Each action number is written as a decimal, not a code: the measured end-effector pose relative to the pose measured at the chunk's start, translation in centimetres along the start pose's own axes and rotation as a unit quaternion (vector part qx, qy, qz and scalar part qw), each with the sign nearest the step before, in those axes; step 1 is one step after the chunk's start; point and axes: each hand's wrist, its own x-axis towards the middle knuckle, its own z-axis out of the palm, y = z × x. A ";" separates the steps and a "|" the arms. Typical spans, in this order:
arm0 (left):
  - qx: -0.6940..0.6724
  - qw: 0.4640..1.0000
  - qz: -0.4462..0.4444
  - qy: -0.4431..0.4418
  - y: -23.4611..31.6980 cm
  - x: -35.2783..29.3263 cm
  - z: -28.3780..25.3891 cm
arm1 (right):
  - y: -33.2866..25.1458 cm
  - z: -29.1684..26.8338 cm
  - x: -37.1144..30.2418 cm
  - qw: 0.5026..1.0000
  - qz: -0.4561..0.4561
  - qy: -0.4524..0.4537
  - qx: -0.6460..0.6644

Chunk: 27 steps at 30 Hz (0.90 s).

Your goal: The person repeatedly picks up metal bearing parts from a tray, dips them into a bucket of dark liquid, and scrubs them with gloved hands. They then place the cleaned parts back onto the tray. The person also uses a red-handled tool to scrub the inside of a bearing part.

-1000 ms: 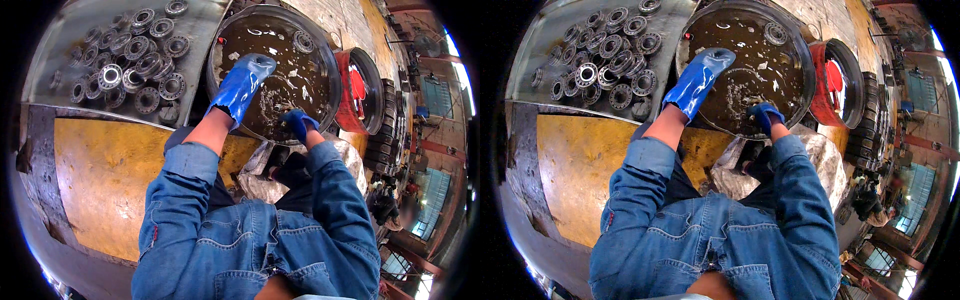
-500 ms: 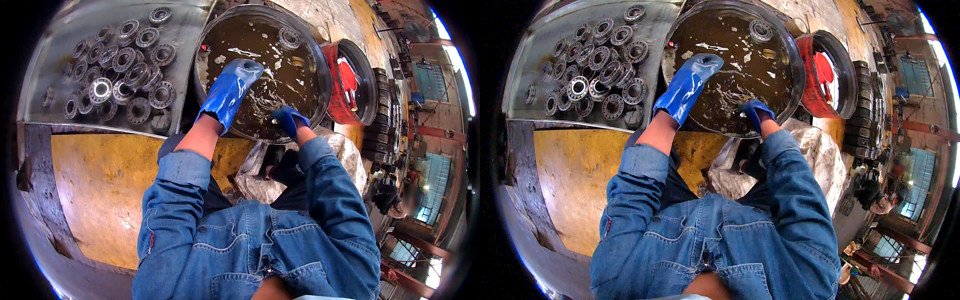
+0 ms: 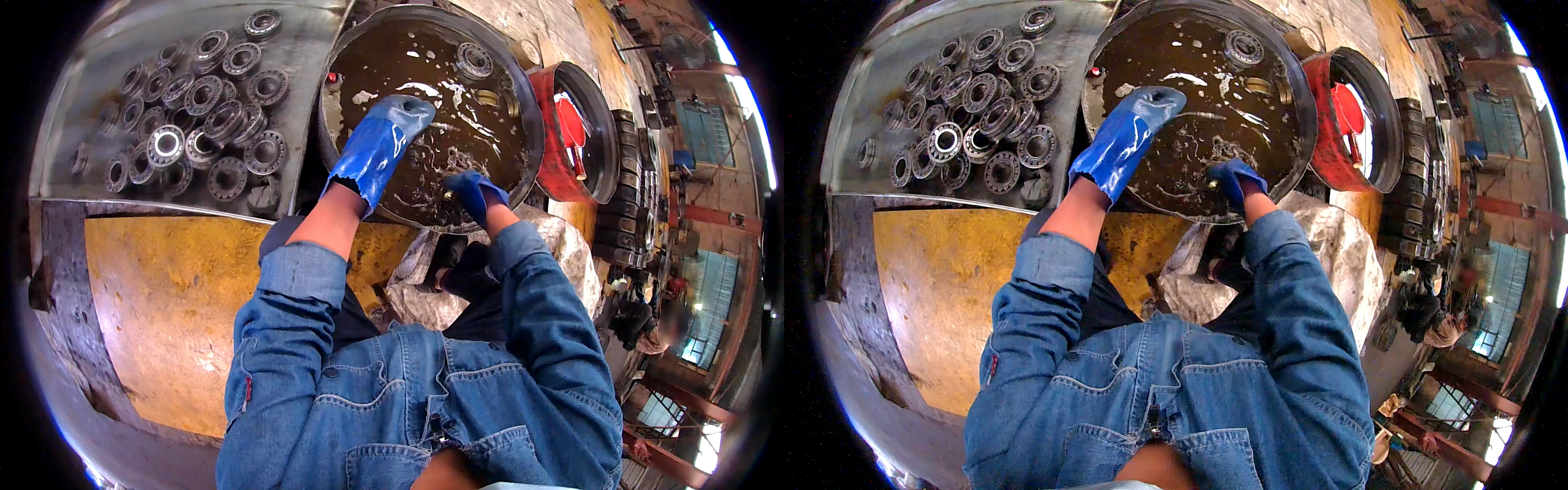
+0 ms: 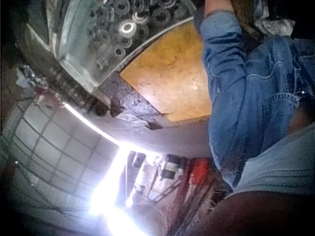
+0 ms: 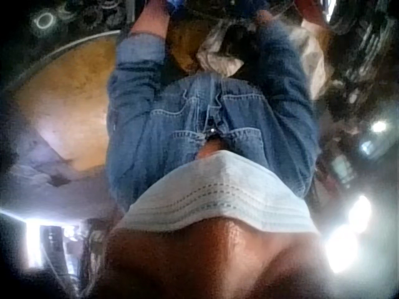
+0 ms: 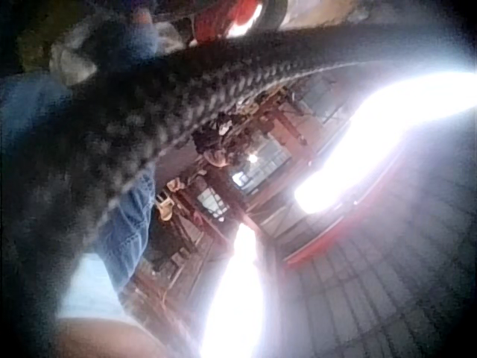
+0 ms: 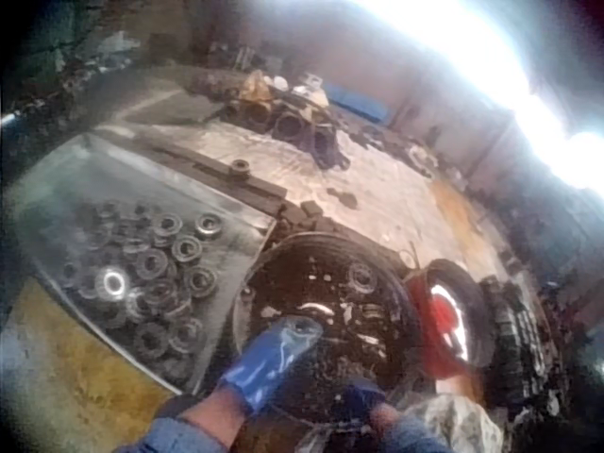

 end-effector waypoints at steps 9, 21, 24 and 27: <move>0.036 0.999 -0.006 0.010 -1.5 2.4 0.0 | -9.0 -0.3 2.7 0.871 -0.120 -0.170 -0.446; -0.004 1.000 -0.011 0.014 -0.3 0.2 -0.4 | -5.8 0.1 1.6 0.947 -0.087 -0.057 -0.305; 0.010 1.000 -0.009 0.010 -0.6 1.4 0.1 | -8.4 -0.6 3.0 0.840 -0.138 -0.214 -0.479; -0.010 1.000 -0.015 0.018 -0.3 0.7 -0.3 | -6.4 -0.4 2.5 0.952 -0.015 -0.109 -0.285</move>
